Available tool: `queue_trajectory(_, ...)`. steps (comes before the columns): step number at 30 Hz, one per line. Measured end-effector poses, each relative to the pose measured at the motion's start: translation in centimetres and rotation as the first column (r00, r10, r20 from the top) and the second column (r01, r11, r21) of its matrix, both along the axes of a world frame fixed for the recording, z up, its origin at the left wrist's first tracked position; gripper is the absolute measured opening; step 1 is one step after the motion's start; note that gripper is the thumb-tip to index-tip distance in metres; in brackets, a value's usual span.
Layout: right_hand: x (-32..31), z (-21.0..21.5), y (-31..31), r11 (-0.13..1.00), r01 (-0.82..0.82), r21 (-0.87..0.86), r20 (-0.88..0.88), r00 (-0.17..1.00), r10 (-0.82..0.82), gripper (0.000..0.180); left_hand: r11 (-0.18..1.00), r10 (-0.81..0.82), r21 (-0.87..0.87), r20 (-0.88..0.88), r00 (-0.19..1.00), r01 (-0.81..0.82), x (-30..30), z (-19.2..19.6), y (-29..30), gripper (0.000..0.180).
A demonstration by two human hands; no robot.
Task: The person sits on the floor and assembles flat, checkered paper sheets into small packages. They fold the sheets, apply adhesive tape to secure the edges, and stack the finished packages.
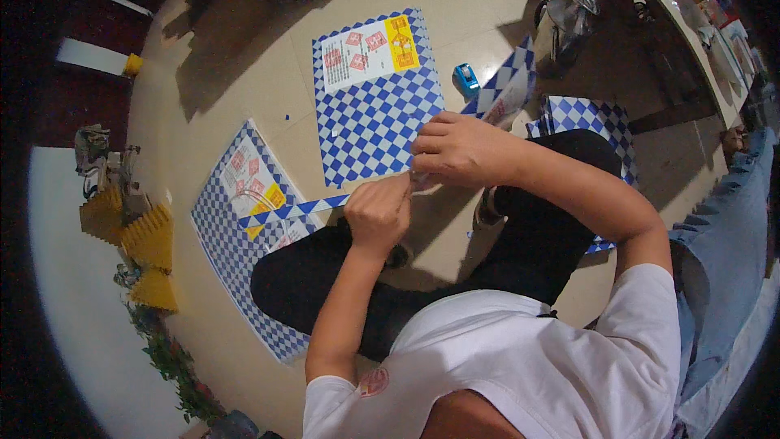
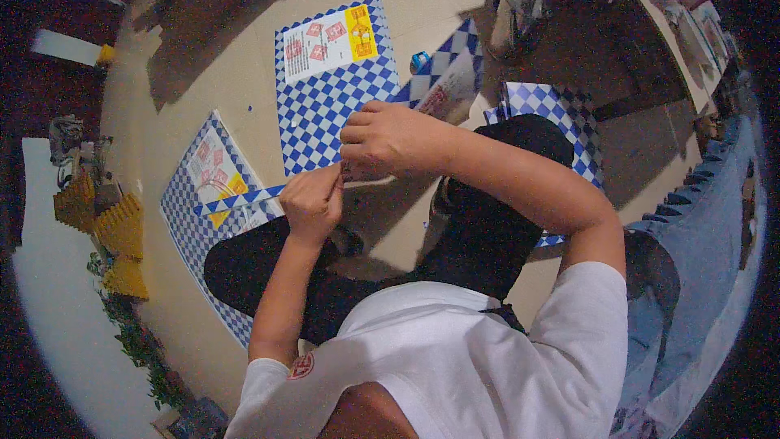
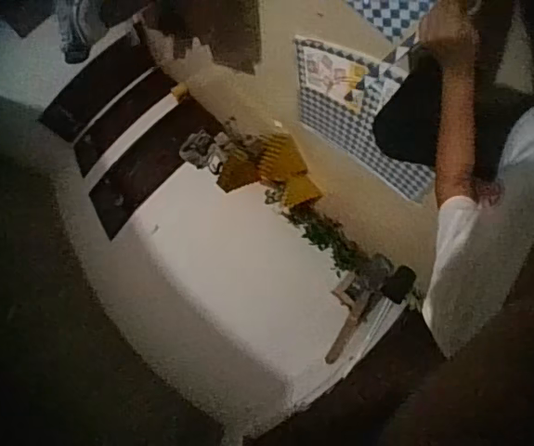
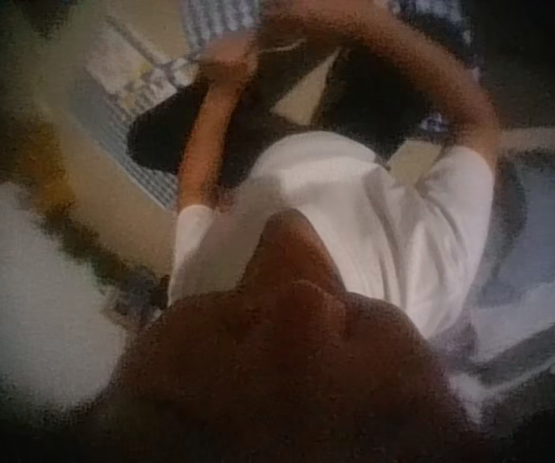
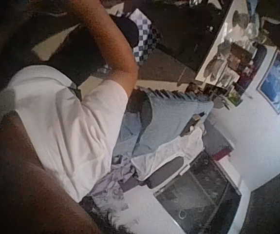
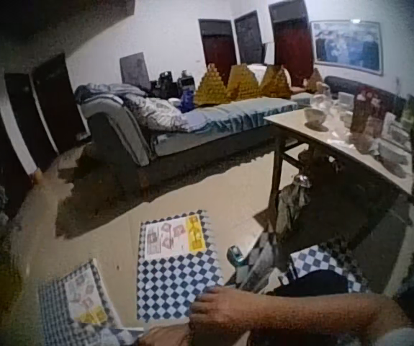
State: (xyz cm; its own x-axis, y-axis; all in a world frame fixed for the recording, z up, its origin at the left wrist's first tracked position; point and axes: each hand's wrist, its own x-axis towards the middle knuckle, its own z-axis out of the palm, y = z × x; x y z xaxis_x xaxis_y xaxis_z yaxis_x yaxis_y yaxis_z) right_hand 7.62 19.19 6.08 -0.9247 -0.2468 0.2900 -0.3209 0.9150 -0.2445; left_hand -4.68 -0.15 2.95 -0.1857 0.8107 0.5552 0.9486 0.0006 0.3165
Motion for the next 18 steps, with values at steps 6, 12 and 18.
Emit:
queue_trajectory(6,-0.4,0.3,-0.2,0.998,-0.008,0.057,-0.163,0.987,0.017,0.026,1.000,0.010,0.015,0.052,0.999,-0.011,-0.8,2.1,-0.5,0.007)
queue_trajectory(12,-0.7,0.7,-0.2,0.998,-0.030,0.058,-0.173,0.984,0.039,0.027,0.999,0.022,-0.028,0.033,0.999,-0.022,-0.5,3.1,-1.4,0.007)
queue_trajectory(18,-0.5,0.6,1.3,1.000,-0.012,0.020,-0.102,0.995,0.014,0.022,0.999,0.031,0.040,-0.002,1.000,-0.031,-0.9,2.8,-2.4,0.007)
